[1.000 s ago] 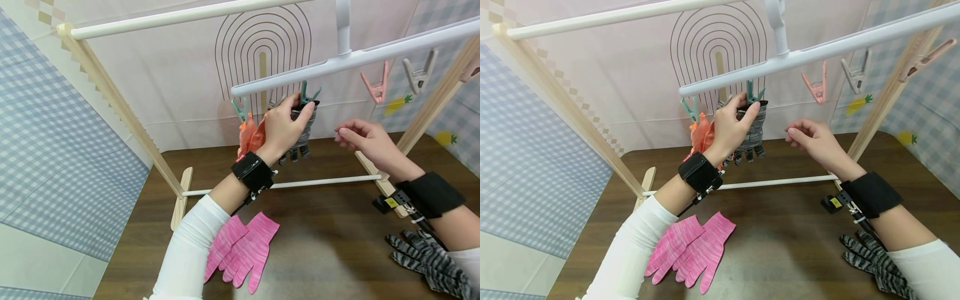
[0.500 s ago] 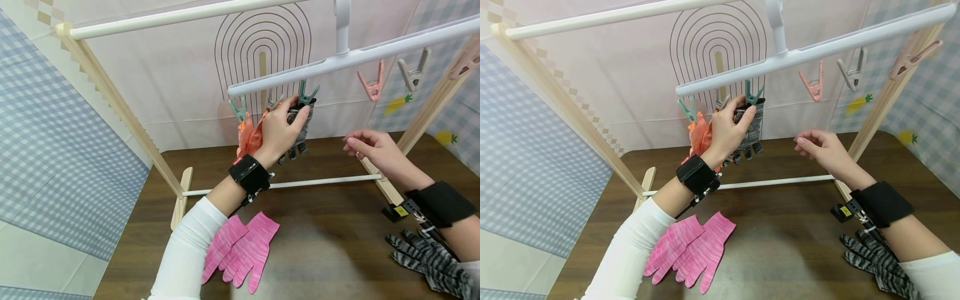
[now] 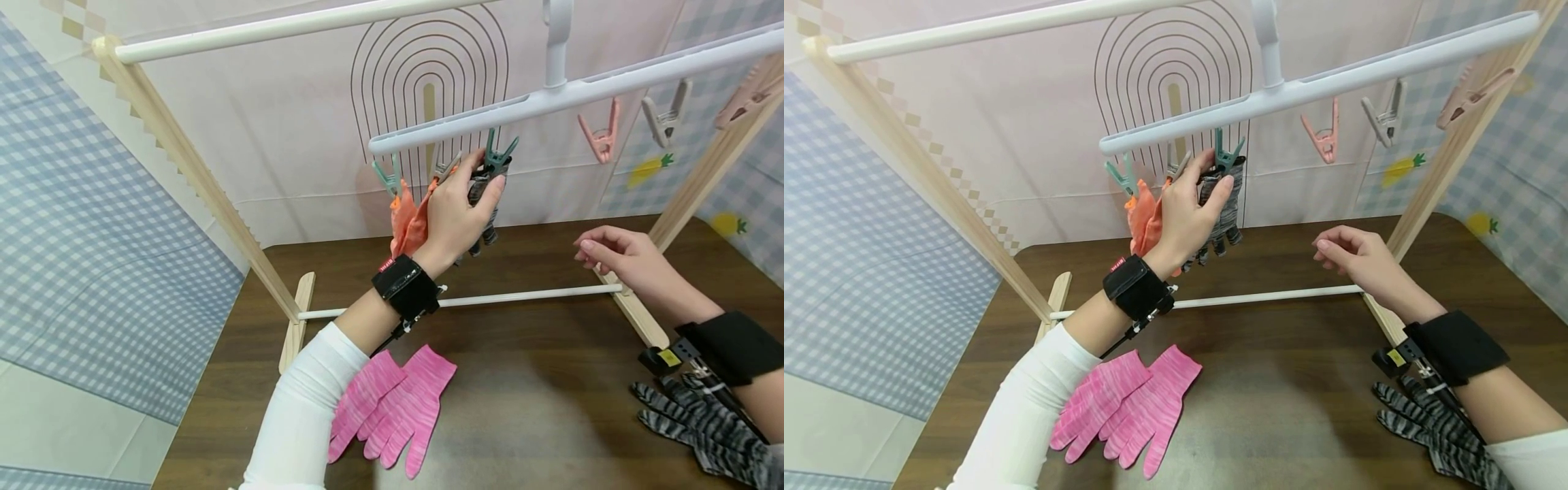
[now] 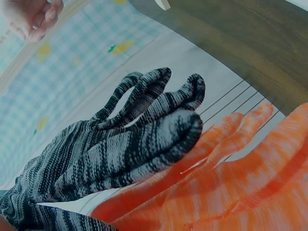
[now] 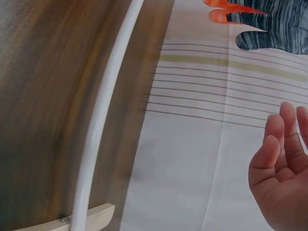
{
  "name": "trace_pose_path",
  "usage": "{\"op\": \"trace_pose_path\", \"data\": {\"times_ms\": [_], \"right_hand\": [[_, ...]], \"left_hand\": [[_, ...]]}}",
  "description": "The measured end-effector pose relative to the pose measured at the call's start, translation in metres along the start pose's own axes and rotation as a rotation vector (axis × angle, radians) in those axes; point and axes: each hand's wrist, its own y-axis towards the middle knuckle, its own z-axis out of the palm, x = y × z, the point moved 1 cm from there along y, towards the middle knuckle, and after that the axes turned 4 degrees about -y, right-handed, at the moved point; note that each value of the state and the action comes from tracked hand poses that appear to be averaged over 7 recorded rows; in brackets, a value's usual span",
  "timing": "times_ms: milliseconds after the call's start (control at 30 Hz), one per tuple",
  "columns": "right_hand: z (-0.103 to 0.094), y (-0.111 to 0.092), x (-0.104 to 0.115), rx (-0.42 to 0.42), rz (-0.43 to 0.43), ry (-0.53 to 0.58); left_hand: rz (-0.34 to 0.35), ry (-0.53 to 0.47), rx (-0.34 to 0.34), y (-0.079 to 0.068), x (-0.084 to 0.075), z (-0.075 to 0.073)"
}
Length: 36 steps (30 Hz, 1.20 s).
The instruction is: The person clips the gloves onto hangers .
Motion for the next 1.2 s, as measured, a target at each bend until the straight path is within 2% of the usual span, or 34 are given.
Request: {"op": "trace_pose_path", "data": {"times_ms": [467, 633, 1200], "right_hand": [[-0.008, -0.012, -0.023, 0.037, 0.014, -0.009], [-0.008, -0.017, -0.028, 0.025, 0.064, -0.048], [-0.013, -0.031, -0.045, 0.002, 0.1, -0.056]], "left_hand": [[0.048, 0.024, -0.03, -0.003, 0.0, 0.003], [0.057, 0.02, -0.032, -0.004, 0.0, 0.003], [0.058, 0.026, -0.028, -0.011, 0.004, 0.003]]}}
